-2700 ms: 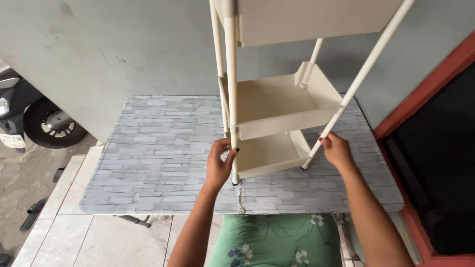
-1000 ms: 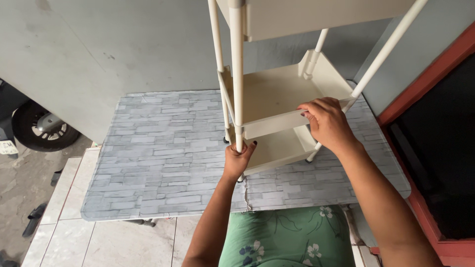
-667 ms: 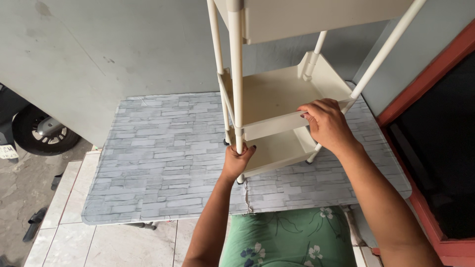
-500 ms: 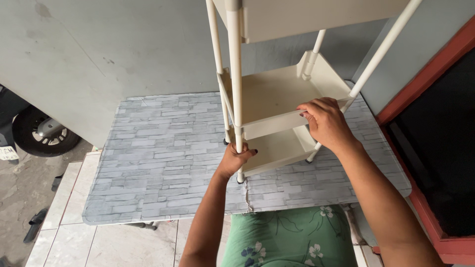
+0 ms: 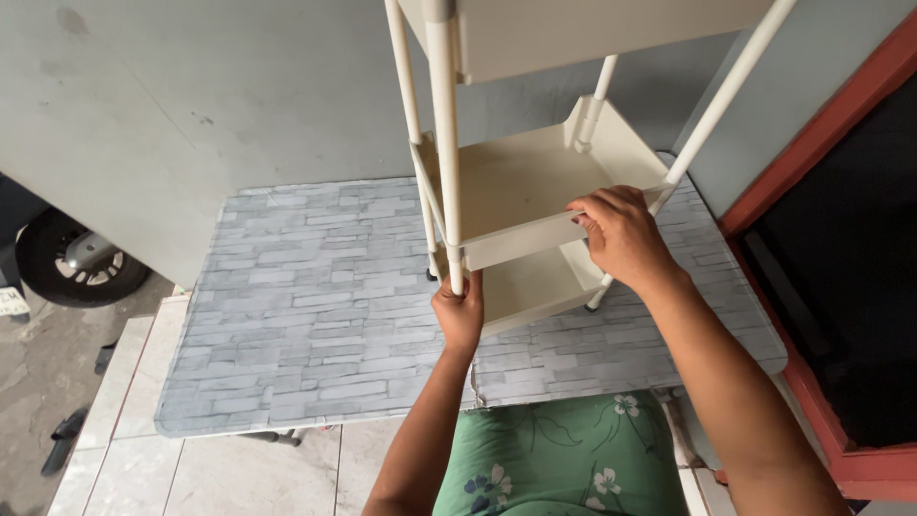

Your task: The person assembles a three-tier plastic rolling cart by inserting vertical poles into the shelf trays and securing the wheels. They repeatedly adjust the poles and trays to ensure a stable fit.

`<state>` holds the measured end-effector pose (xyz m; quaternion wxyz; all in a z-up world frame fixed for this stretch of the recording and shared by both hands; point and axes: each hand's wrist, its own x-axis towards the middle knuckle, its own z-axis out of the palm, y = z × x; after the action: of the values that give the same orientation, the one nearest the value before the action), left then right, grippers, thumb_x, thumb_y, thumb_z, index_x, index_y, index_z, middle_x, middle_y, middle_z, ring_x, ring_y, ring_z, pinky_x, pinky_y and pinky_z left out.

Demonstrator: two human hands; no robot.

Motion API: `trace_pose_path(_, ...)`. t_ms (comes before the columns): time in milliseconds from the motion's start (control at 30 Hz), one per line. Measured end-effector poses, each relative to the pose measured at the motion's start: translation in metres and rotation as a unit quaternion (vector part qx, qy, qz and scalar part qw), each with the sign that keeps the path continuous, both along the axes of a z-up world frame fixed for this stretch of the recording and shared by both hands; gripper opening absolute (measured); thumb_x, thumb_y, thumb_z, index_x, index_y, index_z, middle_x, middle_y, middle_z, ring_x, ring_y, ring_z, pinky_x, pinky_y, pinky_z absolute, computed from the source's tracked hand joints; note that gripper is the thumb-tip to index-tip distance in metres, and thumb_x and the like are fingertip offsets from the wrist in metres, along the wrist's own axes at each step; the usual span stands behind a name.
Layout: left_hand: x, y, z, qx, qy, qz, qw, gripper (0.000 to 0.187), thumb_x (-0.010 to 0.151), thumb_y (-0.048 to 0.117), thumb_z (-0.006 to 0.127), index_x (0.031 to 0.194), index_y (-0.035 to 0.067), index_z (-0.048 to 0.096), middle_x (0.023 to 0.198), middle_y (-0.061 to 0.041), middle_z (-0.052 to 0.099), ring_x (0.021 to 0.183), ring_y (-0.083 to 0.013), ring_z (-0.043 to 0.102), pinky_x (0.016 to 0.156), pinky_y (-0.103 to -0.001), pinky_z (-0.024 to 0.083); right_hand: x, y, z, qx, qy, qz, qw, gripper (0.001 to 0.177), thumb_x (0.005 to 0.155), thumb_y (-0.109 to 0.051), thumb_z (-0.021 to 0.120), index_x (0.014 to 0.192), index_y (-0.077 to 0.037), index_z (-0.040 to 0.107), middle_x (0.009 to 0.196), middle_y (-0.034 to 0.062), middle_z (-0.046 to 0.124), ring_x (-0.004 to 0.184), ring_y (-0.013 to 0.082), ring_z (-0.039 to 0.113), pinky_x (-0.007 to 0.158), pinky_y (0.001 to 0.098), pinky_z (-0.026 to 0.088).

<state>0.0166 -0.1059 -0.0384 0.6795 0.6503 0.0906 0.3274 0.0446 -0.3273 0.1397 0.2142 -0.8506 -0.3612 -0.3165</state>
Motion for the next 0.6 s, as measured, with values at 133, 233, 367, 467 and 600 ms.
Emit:
trace_pose_path(133, 0.005, 0.009, -0.010, 0.014, 0.010, -0.045, 0.999, 0.055, 0.096, 0.016, 0.076, 0.057, 0.009, 0.037, 0.051, 0.006, 0.042, 0.055, -0.0038, 0.031, 0.047, -0.027, 0.031, 0.001, 0.000, -0.001, 0.010, 0.008, 0.000, 1.000, 0.018, 0.090, 0.003, 0.069, 0.105, -0.006, 0.069, 0.091, 0.0050, 0.071, 0.097, 0.0294, 0.065, 0.102, 0.0435, 0.044)
trace_pose_path(233, 0.004, 0.017, -0.011, 0.019, 0.035, -0.091, 0.995, 0.055, 0.096, 0.017, 0.075, 0.055, 0.009, 0.039, 0.050, 0.005, 0.043, 0.052, -0.0041, 0.033, 0.046, -0.028, 0.031, 0.002, 0.001, -0.002, 0.014, 0.012, 0.001, 1.000, 0.018, 0.090, 0.003, 0.069, 0.104, -0.006, 0.069, 0.090, 0.0043, 0.071, 0.096, 0.0290, 0.065, 0.102, 0.0435, 0.044)
trace_pose_path(367, 0.006, 0.030, -0.006, 0.048, 0.022, -0.153, 0.987, 0.051, 0.092, 0.016, 0.077, 0.056, 0.010, 0.041, 0.051, 0.006, 0.046, 0.052, -0.0033, 0.036, 0.046, -0.027, 0.034, 0.002, 0.001, -0.002, 0.014, 0.008, -0.001, 1.000, 0.017, 0.090, 0.004, 0.069, 0.104, -0.005, 0.069, 0.091, 0.0047, 0.072, 0.097, 0.0293, 0.065, 0.102, 0.0435, 0.043)
trace_pose_path(467, 0.010, 0.041, 0.001, 0.055, 0.053, -0.206, 0.976, 0.053, 0.090, 0.015, 0.079, 0.055, 0.011, 0.039, 0.051, 0.006, 0.044, 0.051, -0.0040, 0.035, 0.046, -0.027, 0.032, 0.001, 0.001, -0.001, 0.013, 0.007, -0.001, 1.000, 0.017, 0.091, 0.004, 0.069, 0.105, -0.005, 0.069, 0.091, 0.0055, 0.071, 0.098, 0.0299, 0.065, 0.102, 0.0434, 0.043)
trace_pose_path(600, 0.000, 0.040, 0.000, 0.018, 0.045, -0.225, 0.973, 0.048, 0.092, 0.017, 0.077, 0.060, 0.013, 0.041, 0.054, 0.008, 0.043, 0.053, -0.0030, 0.034, 0.048, -0.027, 0.030, 0.003, 0.003, 0.000, 0.011, 0.011, 0.005, 1.000, 0.016, 0.091, 0.004, 0.069, 0.104, -0.005, 0.069, 0.092, 0.0063, 0.071, 0.098, 0.0296, 0.065, 0.102, 0.0435, 0.043)
